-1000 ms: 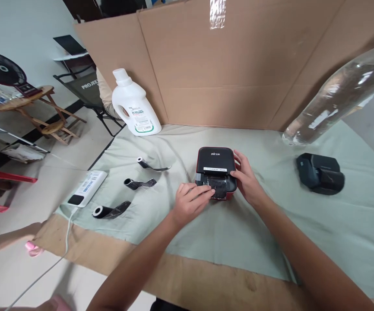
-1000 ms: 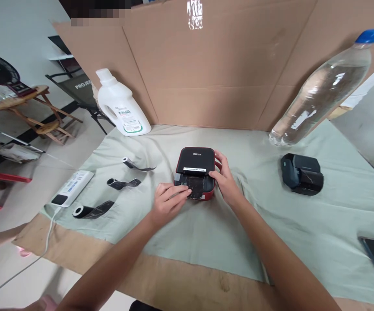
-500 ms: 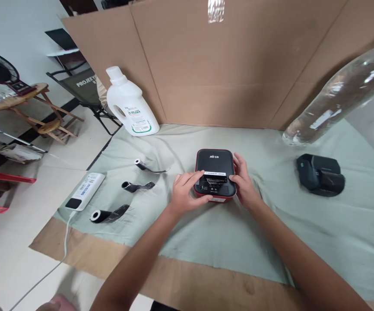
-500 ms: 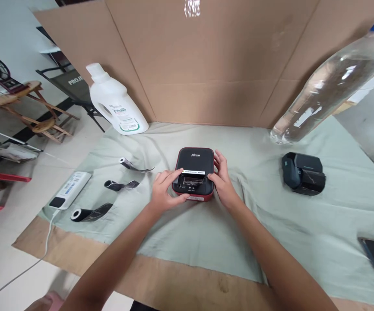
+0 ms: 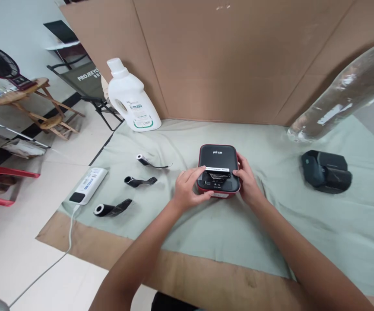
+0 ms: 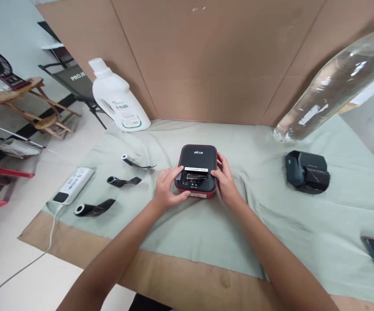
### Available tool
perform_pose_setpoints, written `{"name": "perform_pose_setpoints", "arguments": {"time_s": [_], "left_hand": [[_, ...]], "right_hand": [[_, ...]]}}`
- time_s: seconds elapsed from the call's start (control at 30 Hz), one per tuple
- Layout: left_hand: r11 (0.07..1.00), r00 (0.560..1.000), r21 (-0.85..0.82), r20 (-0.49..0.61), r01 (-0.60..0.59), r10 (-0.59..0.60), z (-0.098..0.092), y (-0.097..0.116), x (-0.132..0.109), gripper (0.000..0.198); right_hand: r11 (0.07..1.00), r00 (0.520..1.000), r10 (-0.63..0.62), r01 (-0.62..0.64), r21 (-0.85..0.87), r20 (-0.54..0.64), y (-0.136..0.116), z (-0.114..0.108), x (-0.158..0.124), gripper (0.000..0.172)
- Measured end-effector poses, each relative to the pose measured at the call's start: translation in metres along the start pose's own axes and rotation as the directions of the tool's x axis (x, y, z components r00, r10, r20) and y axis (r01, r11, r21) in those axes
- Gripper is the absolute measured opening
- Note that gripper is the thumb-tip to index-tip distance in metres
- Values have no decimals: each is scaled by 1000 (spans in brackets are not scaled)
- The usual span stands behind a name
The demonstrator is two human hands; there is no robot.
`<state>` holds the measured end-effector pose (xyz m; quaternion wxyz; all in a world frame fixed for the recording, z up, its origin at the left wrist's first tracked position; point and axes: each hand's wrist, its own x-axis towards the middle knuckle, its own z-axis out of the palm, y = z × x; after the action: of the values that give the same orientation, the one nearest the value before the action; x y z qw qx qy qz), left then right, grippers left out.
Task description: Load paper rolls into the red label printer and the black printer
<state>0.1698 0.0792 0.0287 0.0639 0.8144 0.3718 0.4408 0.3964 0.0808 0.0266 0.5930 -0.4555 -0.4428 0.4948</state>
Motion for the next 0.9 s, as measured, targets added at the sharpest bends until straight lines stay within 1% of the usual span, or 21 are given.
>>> {"name": "perform_pose_setpoints", "arguments": {"time_s": [0.07,0.17,0.23,0.27,0.33,0.37,0.4,0.43,0.47,0.5,0.53,0.57,0.6,0.63,0.67,0.7,0.73,0.8,0.87,0.9], "left_hand": [[1000,1000,4,-8,-2,2,0,2,1,65],[1000,1000,5,-9,8,-8,0,5,-1,63],[1000,1000,5,7,-1,1,-5,5,-2,58],[1000,1000,16,1,-4,4,-12,4,0,54],[996,998,83,-63,30,-25,-34,-5,7,42],[987,992,141,-109,76,-61,-49,-13,13,37],[965,981,213,-153,151,-120,-67,-23,19,33],[928,967,287,-162,236,-196,-85,-36,25,33],[867,943,373,-160,331,-291,-103,-51,32,37],[795,912,453,-124,404,-392,-120,-68,37,44],[741,872,511,-33,435,-489,-133,-84,41,50],[716,819,539,80,443,-568,-143,-100,45,53],[706,765,550,175,446,-619,-150,-114,47,51],[701,724,554,233,449,-649,-155,-124,47,47],[698,699,556,266,451,-664,-157,-131,47,41],[696,694,554,267,457,-669,-159,-133,46,35],[694,710,549,237,466,-663,-160,-130,43,31],[708,781,513,109,486,-615,-166,-112,34,29],[750,847,444,-40,490,-530,-175,-83,20,28],[774,864,409,-82,483,-496,-179,-67,10,27]], "right_hand": [[1000,1000,-8,8,-15,-11,4,-1,0,65],[996,996,-78,77,-37,-35,14,-2,-2,61],[990,990,-134,132,-51,-33,20,-2,-3,58],[987,988,-151,150,-56,-28,23,-3,-4,57],[984,986,-168,167,-57,-17,26,-4,-5,56],[983,985,-174,173,-55,-16,27,-4,-5,56],[983,984,-176,175,-52,-17,27,-4,-5,56],[983,984,-177,176,-51,-16,27,-4,-5,55],[983,984,-178,177,-51,-18,26,-4,-5,55],[983,984,-178,177,-50,-17,25,-3,-5,55],[983,984,-179,178,-46,-20,25,-3,-5,54],[983,984,-180,179,-42,-20,24,-3,-5,54],[983,984,-180,179,-37,-21,24,-2,-5,54],[983,984,-179,178,-36,-22,24,-2,-5,54],[983,984,-178,177,-39,-21,24,-3,-4,55],[983,984,-177,176,-44,-21,25,-3,-4,55],[983,984,-175,174,-50,-19,25,-3,-3,56],[984,985,-172,170,-56,-22,27,-4,-2,56],[985,986,-167,165,-53,-26,29,-5,-1,56],[985,986,-166,165,-50,-27,29,-5,0,56]]}}
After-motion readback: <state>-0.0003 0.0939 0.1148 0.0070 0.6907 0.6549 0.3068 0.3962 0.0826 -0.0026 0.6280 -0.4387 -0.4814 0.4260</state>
